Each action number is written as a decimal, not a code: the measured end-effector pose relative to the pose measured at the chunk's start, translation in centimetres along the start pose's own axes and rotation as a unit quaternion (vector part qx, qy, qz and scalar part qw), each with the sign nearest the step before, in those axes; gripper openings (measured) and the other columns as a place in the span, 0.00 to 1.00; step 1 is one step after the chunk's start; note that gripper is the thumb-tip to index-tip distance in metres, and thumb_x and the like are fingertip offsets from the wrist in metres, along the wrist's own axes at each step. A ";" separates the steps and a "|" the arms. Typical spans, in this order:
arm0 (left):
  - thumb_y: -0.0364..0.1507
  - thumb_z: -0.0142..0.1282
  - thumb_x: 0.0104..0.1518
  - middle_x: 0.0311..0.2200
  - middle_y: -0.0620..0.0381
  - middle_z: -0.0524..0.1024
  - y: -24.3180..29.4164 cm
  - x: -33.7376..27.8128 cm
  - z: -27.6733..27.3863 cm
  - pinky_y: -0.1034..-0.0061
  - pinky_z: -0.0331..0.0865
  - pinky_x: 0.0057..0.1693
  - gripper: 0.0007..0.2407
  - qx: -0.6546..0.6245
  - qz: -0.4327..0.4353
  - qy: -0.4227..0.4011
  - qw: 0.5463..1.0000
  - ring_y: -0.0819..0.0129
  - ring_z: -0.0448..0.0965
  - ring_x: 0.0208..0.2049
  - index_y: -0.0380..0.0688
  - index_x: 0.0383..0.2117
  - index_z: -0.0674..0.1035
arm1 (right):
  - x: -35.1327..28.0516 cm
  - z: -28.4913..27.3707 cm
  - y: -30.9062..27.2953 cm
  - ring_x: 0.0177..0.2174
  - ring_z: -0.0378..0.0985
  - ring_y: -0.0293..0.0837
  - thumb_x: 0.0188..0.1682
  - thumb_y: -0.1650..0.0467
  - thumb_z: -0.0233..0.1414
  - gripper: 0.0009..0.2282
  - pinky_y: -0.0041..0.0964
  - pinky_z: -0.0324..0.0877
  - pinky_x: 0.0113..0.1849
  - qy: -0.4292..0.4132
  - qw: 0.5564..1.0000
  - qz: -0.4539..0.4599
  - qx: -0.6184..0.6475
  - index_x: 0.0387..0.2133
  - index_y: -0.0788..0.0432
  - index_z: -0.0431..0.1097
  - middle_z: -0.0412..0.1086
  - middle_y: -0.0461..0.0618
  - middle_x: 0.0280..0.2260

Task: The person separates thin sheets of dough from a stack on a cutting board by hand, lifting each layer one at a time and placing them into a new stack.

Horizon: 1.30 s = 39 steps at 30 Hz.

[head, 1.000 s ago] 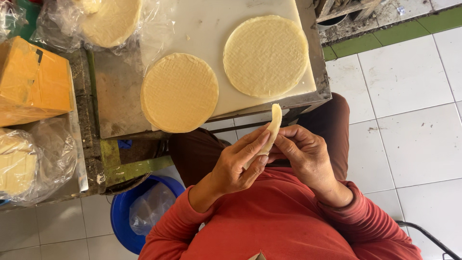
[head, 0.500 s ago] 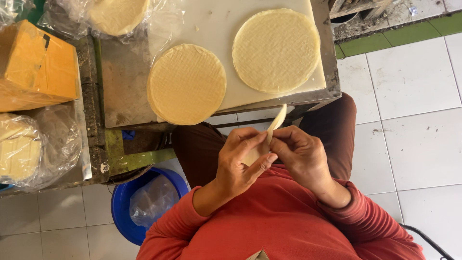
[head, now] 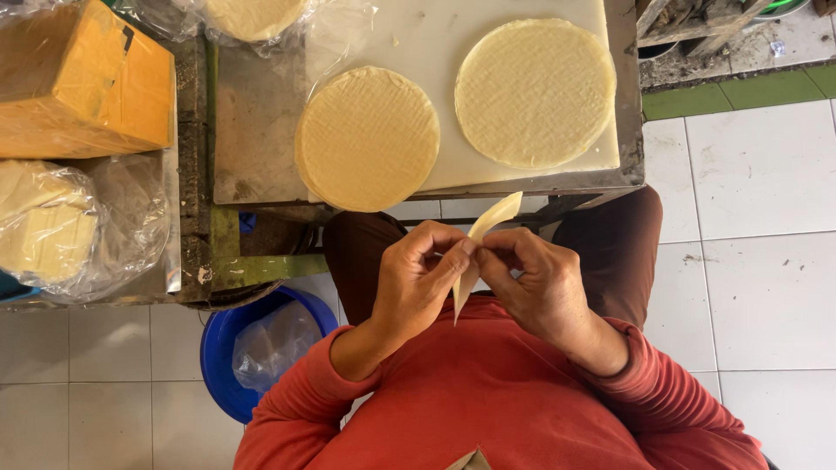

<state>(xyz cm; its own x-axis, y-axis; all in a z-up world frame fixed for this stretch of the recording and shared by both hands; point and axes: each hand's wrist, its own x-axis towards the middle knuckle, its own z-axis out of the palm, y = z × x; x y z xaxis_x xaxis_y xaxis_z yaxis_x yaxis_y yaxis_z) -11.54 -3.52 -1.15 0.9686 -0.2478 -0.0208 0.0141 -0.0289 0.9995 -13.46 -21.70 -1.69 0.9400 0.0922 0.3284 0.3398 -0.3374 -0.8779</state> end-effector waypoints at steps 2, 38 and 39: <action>0.26 0.57 0.67 0.29 0.58 0.78 -0.6 -0.1 0.2 0.85 0.69 0.35 0.06 -0.016 0.003 0.007 1.000 0.80 0.73 0.29 0.34 0.39 0.81 | -0.4 0.1 0.6 0.29 0.83 0.35 0.54 0.74 0.56 0.05 0.26 0.79 0.29 0.006 0.999 0.025 0.033 0.38 0.67 0.70 0.78 0.51 0.30; 0.30 0.49 0.66 0.45 0.56 0.77 -2.7 0.5 -1.5 0.71 0.74 0.57 0.07 -0.493 -0.071 0.028 0.866 0.72 0.79 0.48 0.43 0.46 0.71 | -0.8 0.6 4.1 0.41 0.74 0.40 0.56 0.71 0.56 0.11 0.35 0.71 0.45 0.025 0.864 0.217 0.453 0.48 0.62 0.66 0.72 0.51 0.42; 0.29 0.49 0.68 0.46 0.56 0.76 -2.9 0.5 -1.5 0.71 0.74 0.58 0.07 -0.502 -0.064 0.002 0.862 0.72 0.78 0.49 0.43 0.47 0.70 | -0.5 0.5 4.2 0.44 0.76 0.42 0.54 0.70 0.56 0.14 0.37 0.72 0.48 -0.010 0.824 0.248 0.509 0.49 0.63 0.64 0.73 0.54 0.45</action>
<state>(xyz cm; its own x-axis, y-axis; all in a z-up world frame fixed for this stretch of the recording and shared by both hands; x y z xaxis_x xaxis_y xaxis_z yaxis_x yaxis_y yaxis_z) -10.78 -2.14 -4.00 0.9439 -0.3011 -0.1357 0.3273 0.7982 0.5057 -12.48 -22.69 -5.75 0.9680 0.1976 -0.1549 -0.2459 0.6216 -0.7437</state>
